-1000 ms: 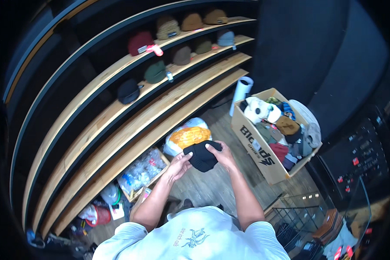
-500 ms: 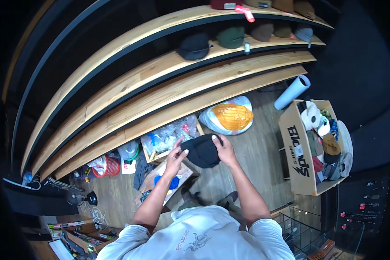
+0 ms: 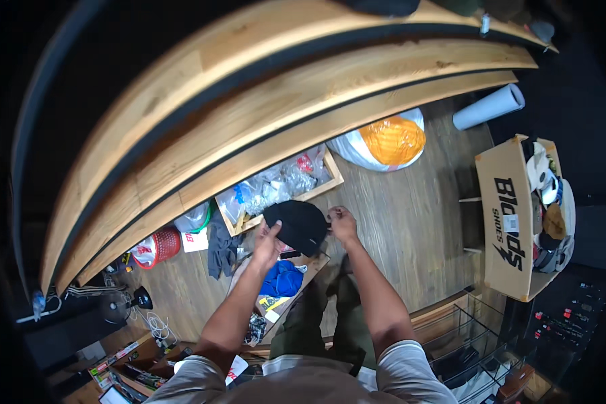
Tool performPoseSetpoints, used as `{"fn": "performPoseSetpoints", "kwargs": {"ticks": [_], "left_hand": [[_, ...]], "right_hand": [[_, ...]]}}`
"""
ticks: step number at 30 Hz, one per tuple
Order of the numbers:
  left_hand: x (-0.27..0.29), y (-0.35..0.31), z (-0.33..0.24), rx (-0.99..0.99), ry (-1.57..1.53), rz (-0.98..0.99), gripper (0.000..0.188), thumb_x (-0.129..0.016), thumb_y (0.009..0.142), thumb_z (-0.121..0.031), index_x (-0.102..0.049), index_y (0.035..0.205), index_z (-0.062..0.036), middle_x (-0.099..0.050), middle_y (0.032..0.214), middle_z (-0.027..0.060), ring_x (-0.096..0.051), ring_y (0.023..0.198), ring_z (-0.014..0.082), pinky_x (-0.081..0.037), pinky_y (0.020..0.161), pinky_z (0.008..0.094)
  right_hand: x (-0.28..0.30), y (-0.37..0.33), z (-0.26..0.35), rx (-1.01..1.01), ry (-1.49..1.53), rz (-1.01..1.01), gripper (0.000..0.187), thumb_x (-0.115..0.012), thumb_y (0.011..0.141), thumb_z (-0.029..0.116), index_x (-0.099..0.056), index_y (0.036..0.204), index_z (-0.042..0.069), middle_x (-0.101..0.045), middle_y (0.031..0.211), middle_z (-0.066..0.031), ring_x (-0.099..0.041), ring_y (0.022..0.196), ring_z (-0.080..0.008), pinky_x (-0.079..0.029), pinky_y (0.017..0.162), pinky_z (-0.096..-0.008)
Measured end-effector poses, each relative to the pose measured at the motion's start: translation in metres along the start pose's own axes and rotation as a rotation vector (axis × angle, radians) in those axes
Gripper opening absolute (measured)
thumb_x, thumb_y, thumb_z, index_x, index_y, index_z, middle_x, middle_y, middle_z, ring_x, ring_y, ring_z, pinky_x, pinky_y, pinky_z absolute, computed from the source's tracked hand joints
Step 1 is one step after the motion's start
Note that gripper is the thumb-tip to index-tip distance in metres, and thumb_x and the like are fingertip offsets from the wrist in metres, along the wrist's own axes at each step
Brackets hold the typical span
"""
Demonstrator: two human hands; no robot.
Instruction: Stocking and organizing various hats and beanies from a shipping box onto retail shelves.
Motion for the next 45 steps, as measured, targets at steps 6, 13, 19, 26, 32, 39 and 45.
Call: {"fn": "performPoseSetpoints", "kwargs": {"ticks": [6, 13, 19, 26, 32, 39, 45], "left_hand": [[0.057, 0.082, 0.022, 0.089, -0.153, -0.172, 0.024, -0.059, 0.096, -0.010, -0.052, 0.119, -0.0132, -0.066, 0.107, 0.0063, -0.068, 0.092, 0.0187, -0.059, 0.071, 0.0322], [0.091, 0.148, 0.042, 0.029, -0.330, -0.055, 0.038, -0.048, 0.092, -0.011, -0.048, 0.130, -0.0084, -0.062, 0.122, 0.0105, -0.065, 0.107, 0.0267, -0.053, 0.095, 0.0415], [0.090, 0.177, 0.037, -0.070, -0.219, -0.042, 0.049, -0.039, 0.090, -0.008, -0.042, 0.139, -0.0046, -0.057, 0.129, 0.0125, -0.066, 0.106, 0.0262, -0.052, 0.097, 0.0416], [0.106, 0.165, 0.026, -0.173, 0.181, -0.144, 0.055, -0.036, 0.093, 0.003, -0.035, 0.148, -0.0036, -0.053, 0.135, 0.0130, -0.066, 0.102, 0.0210, -0.056, 0.088, 0.0350], [0.064, 0.145, 0.004, -0.372, 0.535, -0.273, 0.058, -0.071, 0.088, -0.004, -0.042, 0.135, 0.0134, -0.048, 0.137, 0.0175, -0.064, 0.090, 0.0113, -0.054, 0.078, 0.0236], [-0.047, 0.050, -0.055, -0.605, 0.797, -0.105, 0.036, -0.070, 0.087, -0.002, -0.060, 0.119, 0.0097, -0.054, 0.135, 0.0165, -0.066, 0.094, 0.0158, -0.057, 0.070, 0.0258], [-0.147, -0.055, -0.116, -0.881, 1.350, 0.308, 0.030, -0.065, 0.079, 0.001, -0.068, 0.109, 0.0006, -0.058, 0.132, 0.0158, -0.067, 0.096, 0.0331, -0.055, 0.085, 0.0387]], "right_hand": [[-0.038, 0.122, -0.036, 0.509, -0.729, -0.032, 0.026, -0.066, 0.088, 0.018, -0.066, 0.108, 0.002, -0.068, 0.101, -0.0175, -0.069, 0.083, -0.0330, -0.057, 0.076, -0.0407], [-0.133, 0.245, -0.018, 0.897, -1.043, -0.141, 0.049, -0.074, 0.076, 0.016, -0.060, 0.122, 0.007, -0.053, 0.129, -0.0182, -0.043, 0.125, -0.0384, -0.041, 0.105, -0.0451], [-0.161, 0.372, -0.042, 0.762, -1.526, -0.115, 0.035, -0.045, 0.095, 0.027, -0.056, 0.126, 0.017, -0.055, 0.132, -0.0095, -0.045, 0.128, -0.0318, -0.046, 0.097, -0.0456], [-0.127, 0.309, -0.011, 0.820, -0.963, -0.041, 0.052, -0.074, 0.073, 0.014, -0.059, 0.122, 0.002, -0.064, 0.115, -0.0208, -0.057, 0.111, -0.0373, -0.046, 0.098, -0.0456], [-0.036, 0.196, 0.009, 0.408, 0.021, 0.191, 0.060, -0.064, 0.083, -0.002, -0.047, 0.140, 0.007, -0.063, 0.117, -0.0092, -0.063, 0.102, -0.0180, -0.053, 0.085, -0.0311], [0.013, -0.048, 0.044, 0.336, 0.142, 0.429, 0.064, -0.065, 0.084, 0.000, -0.043, 0.144, 0.008, -0.055, 0.130, -0.0055, -0.054, 0.119, -0.0170, -0.044, 0.103, -0.0336], [0.015, -0.180, 0.113, 0.546, 0.189, 0.187, 0.066, -0.059, 0.079, -0.009, -0.045, 0.142, 0.005, -0.054, 0.129, -0.0042, -0.053, 0.118, -0.0137, -0.043, 0.100, -0.0291]]}}
Point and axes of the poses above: each hand's wrist, its own y-axis towards the middle knuckle, its own x-axis out of the back of the hand, z = x × y, the point moved 6 cm from there along y, towards the middle knuckle
